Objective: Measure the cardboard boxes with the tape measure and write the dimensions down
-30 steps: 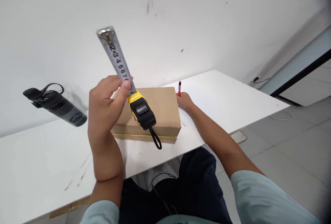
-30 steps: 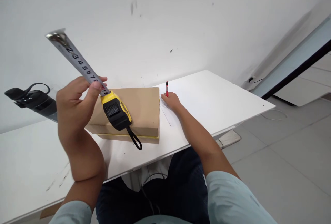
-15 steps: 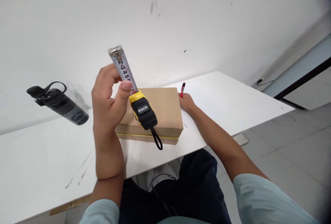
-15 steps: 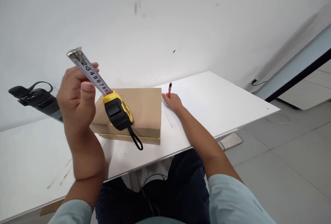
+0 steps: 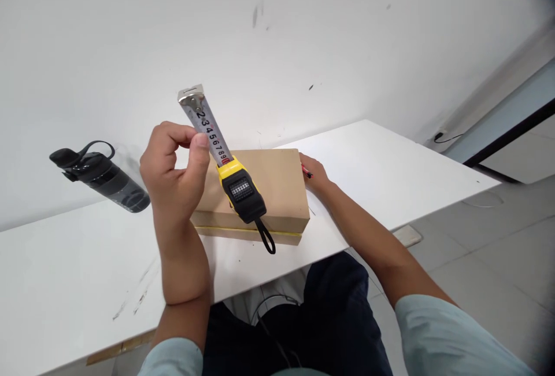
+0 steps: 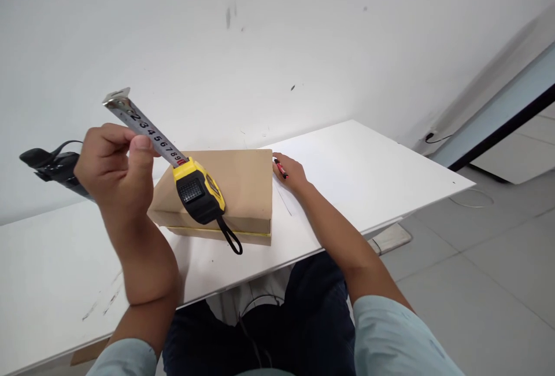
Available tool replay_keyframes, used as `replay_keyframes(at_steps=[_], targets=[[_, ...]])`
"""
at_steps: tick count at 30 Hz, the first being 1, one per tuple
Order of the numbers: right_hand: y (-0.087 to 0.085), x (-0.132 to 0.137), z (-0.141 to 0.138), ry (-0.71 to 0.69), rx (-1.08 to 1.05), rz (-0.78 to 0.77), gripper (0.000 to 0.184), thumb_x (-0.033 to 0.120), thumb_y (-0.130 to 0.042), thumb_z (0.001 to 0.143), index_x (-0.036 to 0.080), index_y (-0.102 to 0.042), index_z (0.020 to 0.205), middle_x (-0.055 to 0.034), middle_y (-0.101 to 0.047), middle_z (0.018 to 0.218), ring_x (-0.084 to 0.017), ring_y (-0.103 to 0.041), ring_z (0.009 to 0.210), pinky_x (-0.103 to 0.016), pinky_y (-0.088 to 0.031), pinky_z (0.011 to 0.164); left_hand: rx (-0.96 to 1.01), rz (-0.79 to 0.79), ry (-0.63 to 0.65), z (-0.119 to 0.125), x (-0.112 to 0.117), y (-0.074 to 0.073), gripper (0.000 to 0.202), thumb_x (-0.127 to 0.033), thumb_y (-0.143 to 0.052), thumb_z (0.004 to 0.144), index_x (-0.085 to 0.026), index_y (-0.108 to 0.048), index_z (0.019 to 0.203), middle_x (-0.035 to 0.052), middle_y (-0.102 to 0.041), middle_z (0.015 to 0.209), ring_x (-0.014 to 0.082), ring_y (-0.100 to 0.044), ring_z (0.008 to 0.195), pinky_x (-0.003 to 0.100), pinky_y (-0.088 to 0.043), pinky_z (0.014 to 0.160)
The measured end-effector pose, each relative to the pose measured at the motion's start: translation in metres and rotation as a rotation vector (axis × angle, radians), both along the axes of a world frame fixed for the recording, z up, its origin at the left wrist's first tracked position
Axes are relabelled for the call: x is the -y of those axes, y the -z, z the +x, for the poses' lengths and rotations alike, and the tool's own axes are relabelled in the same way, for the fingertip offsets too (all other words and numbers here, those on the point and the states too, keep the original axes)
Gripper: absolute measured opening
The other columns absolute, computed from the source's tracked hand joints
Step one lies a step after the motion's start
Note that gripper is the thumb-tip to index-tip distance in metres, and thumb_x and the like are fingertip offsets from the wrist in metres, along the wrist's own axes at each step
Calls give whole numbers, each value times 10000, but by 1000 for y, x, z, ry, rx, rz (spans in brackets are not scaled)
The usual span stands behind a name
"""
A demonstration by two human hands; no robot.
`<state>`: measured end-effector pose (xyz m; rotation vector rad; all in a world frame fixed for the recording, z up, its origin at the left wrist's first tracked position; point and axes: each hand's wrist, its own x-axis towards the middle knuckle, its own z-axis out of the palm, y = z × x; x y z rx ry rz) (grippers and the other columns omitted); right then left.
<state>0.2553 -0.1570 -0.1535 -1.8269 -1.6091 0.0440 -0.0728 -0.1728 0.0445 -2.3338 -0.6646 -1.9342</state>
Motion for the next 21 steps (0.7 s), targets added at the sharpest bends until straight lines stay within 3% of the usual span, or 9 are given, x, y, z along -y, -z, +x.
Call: replay_keyframes(at_steps=[3, 7, 10, 14, 21], targets=[[-3, 1, 1, 29, -45, -59, 441, 354, -476, 992, 253, -671, 1375, -65, -791, 1145, -240, -691, 950, -322, -478, 796, -9, -44, 42, 0, -3, 0, 256, -479, -690, 1067, -289, -655, 898, -24, -668, 821, 143, -637, 718, 378, -526, 668], [-4, -3, 2, 109, -82, -102, 434, 319, -505, 991, 247, -657, 1391, -89, -783, 1210, -247, -690, 979, -334, -469, 819, -85, -94, 98, 9, -1, 0, 199, -288, -741, 1006, -251, -637, 840, -29, -670, 797, 131, -630, 700, 330, -541, 663], [-3, -8, 3, 180, -102, -139, 427, 316, -498, 1002, 234, -632, 1399, -93, -791, 1121, -252, -683, 896, -341, -447, 794, -111, -135, 103, 13, 0, 0, 191, -225, -751, 963, -241, -616, 829, -31, -653, 793, 131, -624, 701, 306, -539, 679], [-1, -14, 5, 244, -106, -172, 397, 264, -477, 1000, 211, -617, 1368, -86, -784, 967, -262, -669, 829, -359, -426, 842, -118, -153, 80, 8, -3, 0, 164, -168, -712, 935, -249, -615, 830, -32, -651, 787, 133, -610, 700, 292, -526, 671], [2, -16, 4, 268, -112, -158, 372, 262, -491, 993, 208, -596, 1346, -63, -767, 901, -263, -665, 828, -389, -410, 952, -212, -216, -50, 2, 3, -4, 172, -167, -677, 919, -256, -573, 817, -21, -657, 793, 157, -615, 716, 307, -529, 663]])
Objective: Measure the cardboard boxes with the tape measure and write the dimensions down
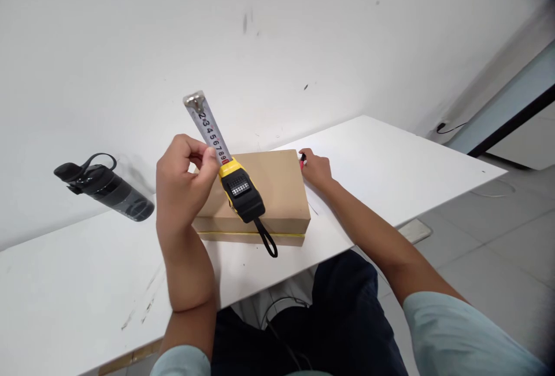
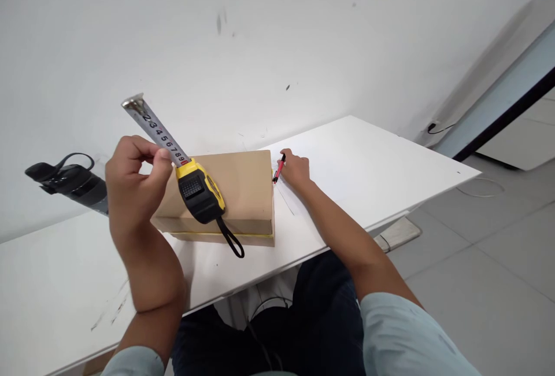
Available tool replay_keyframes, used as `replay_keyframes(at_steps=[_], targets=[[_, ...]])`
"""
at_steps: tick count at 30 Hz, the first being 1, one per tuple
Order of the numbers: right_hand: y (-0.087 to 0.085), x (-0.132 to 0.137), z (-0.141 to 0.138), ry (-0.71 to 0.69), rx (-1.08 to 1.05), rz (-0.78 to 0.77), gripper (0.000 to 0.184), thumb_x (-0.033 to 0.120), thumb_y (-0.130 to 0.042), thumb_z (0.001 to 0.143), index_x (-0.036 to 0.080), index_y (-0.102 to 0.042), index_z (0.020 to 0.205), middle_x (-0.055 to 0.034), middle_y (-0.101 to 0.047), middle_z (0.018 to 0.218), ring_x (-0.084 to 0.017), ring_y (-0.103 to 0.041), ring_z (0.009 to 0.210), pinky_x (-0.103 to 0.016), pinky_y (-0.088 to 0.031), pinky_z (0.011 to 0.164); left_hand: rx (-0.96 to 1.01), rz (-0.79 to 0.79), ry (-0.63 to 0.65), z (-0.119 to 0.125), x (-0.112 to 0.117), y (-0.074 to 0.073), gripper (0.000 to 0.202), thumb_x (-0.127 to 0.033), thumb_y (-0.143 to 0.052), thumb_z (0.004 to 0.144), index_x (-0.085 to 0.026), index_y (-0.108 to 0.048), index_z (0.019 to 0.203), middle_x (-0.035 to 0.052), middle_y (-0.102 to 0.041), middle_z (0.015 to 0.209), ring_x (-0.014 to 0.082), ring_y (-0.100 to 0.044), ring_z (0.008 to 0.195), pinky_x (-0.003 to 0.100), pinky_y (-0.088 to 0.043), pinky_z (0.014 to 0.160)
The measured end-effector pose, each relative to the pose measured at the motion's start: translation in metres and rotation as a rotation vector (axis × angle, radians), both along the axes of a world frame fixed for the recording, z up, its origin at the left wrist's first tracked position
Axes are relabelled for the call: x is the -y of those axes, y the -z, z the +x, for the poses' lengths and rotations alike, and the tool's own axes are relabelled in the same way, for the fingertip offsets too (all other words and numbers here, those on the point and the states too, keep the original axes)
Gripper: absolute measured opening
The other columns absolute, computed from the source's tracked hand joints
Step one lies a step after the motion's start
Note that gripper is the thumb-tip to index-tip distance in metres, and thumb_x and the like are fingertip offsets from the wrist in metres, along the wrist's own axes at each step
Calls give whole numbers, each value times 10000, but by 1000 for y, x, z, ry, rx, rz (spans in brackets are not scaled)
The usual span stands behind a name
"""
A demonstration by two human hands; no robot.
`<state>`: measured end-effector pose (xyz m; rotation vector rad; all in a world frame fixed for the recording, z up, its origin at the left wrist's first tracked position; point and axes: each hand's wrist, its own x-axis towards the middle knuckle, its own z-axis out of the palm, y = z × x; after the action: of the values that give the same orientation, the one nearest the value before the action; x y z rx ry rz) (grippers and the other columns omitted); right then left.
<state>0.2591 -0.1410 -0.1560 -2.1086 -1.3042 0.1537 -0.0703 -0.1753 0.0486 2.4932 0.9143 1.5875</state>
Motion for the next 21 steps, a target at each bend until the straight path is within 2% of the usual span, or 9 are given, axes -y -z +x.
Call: replay_keyframes(at_steps=[4, 9, 15, 18, 21], targets=[[2, 0, 1, 23, -17, 20, 346, 285, -490, 1001, 224, -601, 1323, -41, -752, 864, -259, -668, 822, -398, -415, 980, -119, -7, 2, 9, 5, -1, 174, -146, -647, 894, -247, -554, 789, -22, -639, 765, 157, -603, 700, 304, -507, 649], [5, 0, 3, 65, -26, 70, 341, 294, -490, 993, 222, -590, 1311, -62, -766, 926, -259, -679, 865, -420, -409, 1034, -95, 31, 96, 12, 4, 3, 145, -179, -635, 943, -251, -596, 823, -7, -680, 794, 172, -624, 738, 316, -527, 679], [9, -3, 8, 151, -59, 87, 374, 278, -484, 972, 213, -577, 1328, -80, -783, 964, -267, -696, 926, -493, -387, 1134, -101, 28, 198, 7, 3, 1, 117, -339, -662, 1024, -258, -686, 943, 20, -757, 936, 188, -675, 823, 346, -584, 785], [7, 0, 9, 159, -62, 103, 385, 278, -470, 978, 243, -568, 1349, -57, -797, 993, -245, -709, 927, -479, -420, 1121, -117, 22, 197, 8, 3, 3, 130, -366, -659, 1039, -250, -695, 991, 27, -768, 973, 192, -695, 856, 349, -577, 807], [2, 6, 6, 126, -30, 132, 414, 239, -476, 931, 243, -590, 1329, -69, -787, 960, -262, -712, 906, -454, -474, 1024, -162, 38, 146, 15, 6, 9, 118, -342, -634, 1051, -240, -682, 1016, 35, -762, 973, 200, -704, 866, 351, -557, 796]])
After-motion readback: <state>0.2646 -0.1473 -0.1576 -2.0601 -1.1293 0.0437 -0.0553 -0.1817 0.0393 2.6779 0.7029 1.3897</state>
